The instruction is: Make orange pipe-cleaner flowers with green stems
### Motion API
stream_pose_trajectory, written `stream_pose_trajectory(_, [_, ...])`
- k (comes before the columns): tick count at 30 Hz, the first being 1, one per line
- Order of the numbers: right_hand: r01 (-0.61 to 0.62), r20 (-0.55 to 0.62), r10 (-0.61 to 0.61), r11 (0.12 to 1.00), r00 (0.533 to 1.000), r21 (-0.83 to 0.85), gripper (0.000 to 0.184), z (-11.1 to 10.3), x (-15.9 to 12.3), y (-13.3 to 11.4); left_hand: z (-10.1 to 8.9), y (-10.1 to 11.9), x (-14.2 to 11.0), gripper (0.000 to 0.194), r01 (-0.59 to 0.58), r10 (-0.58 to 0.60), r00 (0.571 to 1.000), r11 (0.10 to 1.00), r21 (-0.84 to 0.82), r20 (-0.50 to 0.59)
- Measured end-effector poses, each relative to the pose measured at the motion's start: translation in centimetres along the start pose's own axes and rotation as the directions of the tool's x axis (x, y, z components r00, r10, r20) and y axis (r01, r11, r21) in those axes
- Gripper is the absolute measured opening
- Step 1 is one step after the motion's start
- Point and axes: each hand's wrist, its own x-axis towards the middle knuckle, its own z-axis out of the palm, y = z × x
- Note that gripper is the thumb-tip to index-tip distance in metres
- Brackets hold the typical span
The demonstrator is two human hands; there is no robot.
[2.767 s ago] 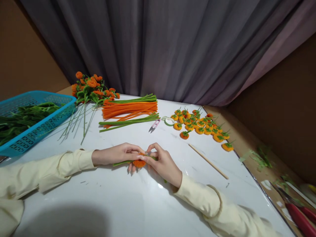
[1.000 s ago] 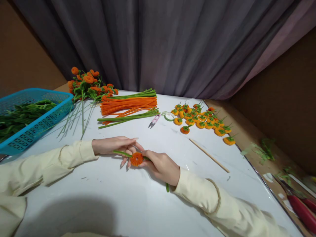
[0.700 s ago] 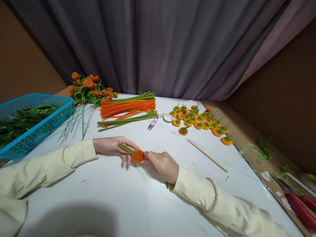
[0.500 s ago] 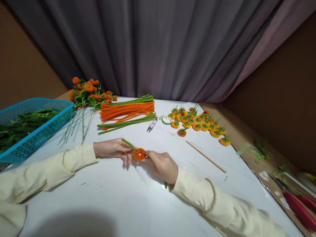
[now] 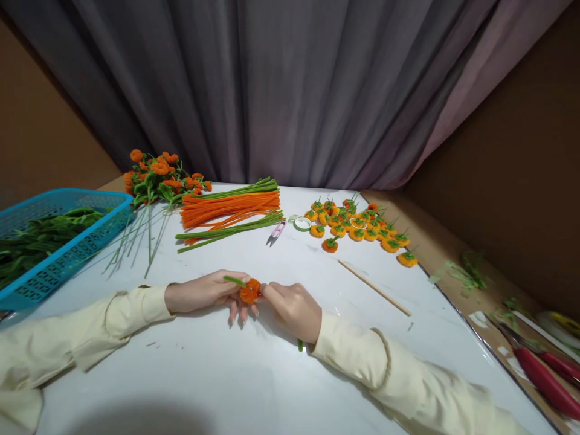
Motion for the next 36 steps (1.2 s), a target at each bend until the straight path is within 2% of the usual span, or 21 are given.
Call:
stream_pose_trajectory(4, [-0.071, 0.019, 0.070, 0.996, 0.997, 0.054, 0.016, 0.3, -0.1, 0.0, 0.4, -0.3, 0.1, 0.047, 0.020, -0.018, 1.000, 0.995, -0.099, 0.018])
stream_pose_trajectory(8, [-0.178, 0.051, 0.174, 0.978, 0.983, 0.108, 0.015, -0.1, 0.3, 0.1, -0.1, -0.2, 0.1, 0.033, 0.032, -0.030, 0.999, 0.980, -0.194, 0.014])
stream_pose_trajectory(10, [-0.185, 0.053, 0.179, 0.972, 0.982, 0.144, 0.017, -0.6, 0.7, 0.1, -0.5, 0.0, 0.1, 0.026, 0.046, -0.044, 0.999, 0.974, -0.223, 0.014])
stream_pose_trajectory(13, [-0.098, -0.018, 0.102, 0.981, 0.995, 0.166, 0.029, -1.8, 1.3, -0.1, -0.7, 0.1, 0.1, 0.019, 0.041, -0.048, 0.999, 0.971, -0.234, -0.024])
stream_pose_trajectory(17, [0.032, -0.137, -0.027, 0.999, 0.990, 0.034, 0.036, -2.6, 1.7, -1.1, -0.1, 0.0, 0.2, 0.023, -0.055, 0.013, 0.984, 0.970, -0.236, -0.176])
stream_pose_trajectory(20, [0.106, -0.102, -0.113, 0.992, 0.988, -0.075, 0.028, -2.0, 1.8, -2.0, 1.0, -0.2, 0.5, 0.024, -0.149, 0.081, 0.948, 0.968, -0.203, -0.308])
stream_pose_trajectory(24, [0.199, -0.037, -0.210, 0.959, 0.977, -0.200, 0.019, -0.8, 2.1, -2.6, 2.3, -0.3, 1.0, 0.023, -0.155, 0.108, 0.886, 0.986, -0.068, -0.451])
stream_pose_trajectory(26, [0.248, -0.010, -0.255, 0.948, 0.967, -0.201, 0.020, -0.5, 2.2, -2.5, 2.6, -0.3, 1.2, 0.021, -0.137, 0.104, 0.870, 0.990, -0.033, -0.483])
stream_pose_trajectory(28, [0.259, -0.008, -0.264, 0.951, 0.964, -0.168, 0.020, -0.6, 2.2, -2.4, 2.7, -0.2, 1.3, 0.019, -0.129, 0.097, 0.876, 0.991, -0.037, -0.472])
stream_pose_trajectory(31, [0.187, -0.055, -0.191, 0.980, 0.980, -0.070, 0.018, -0.8, 2.0, -2.3, 2.6, -0.2, 1.3, 0.020, -0.118, 0.080, 0.907, 0.991, -0.067, -0.412])
stream_pose_trajectory(34, [0.050, -0.122, -0.036, 0.992, 0.992, 0.114, 0.021, -0.7, 1.7, -2.0, 2.3, -0.1, 1.2, 0.023, -0.092, 0.053, 0.932, 0.992, -0.091, -0.358])
stream_pose_trajectory(36, [-0.047, -0.137, 0.083, 0.969, 0.987, 0.244, 0.021, -0.6, 1.6, -1.8, 2.0, -0.1, 1.1, 0.025, -0.065, 0.030, 0.944, 0.993, -0.097, -0.330])
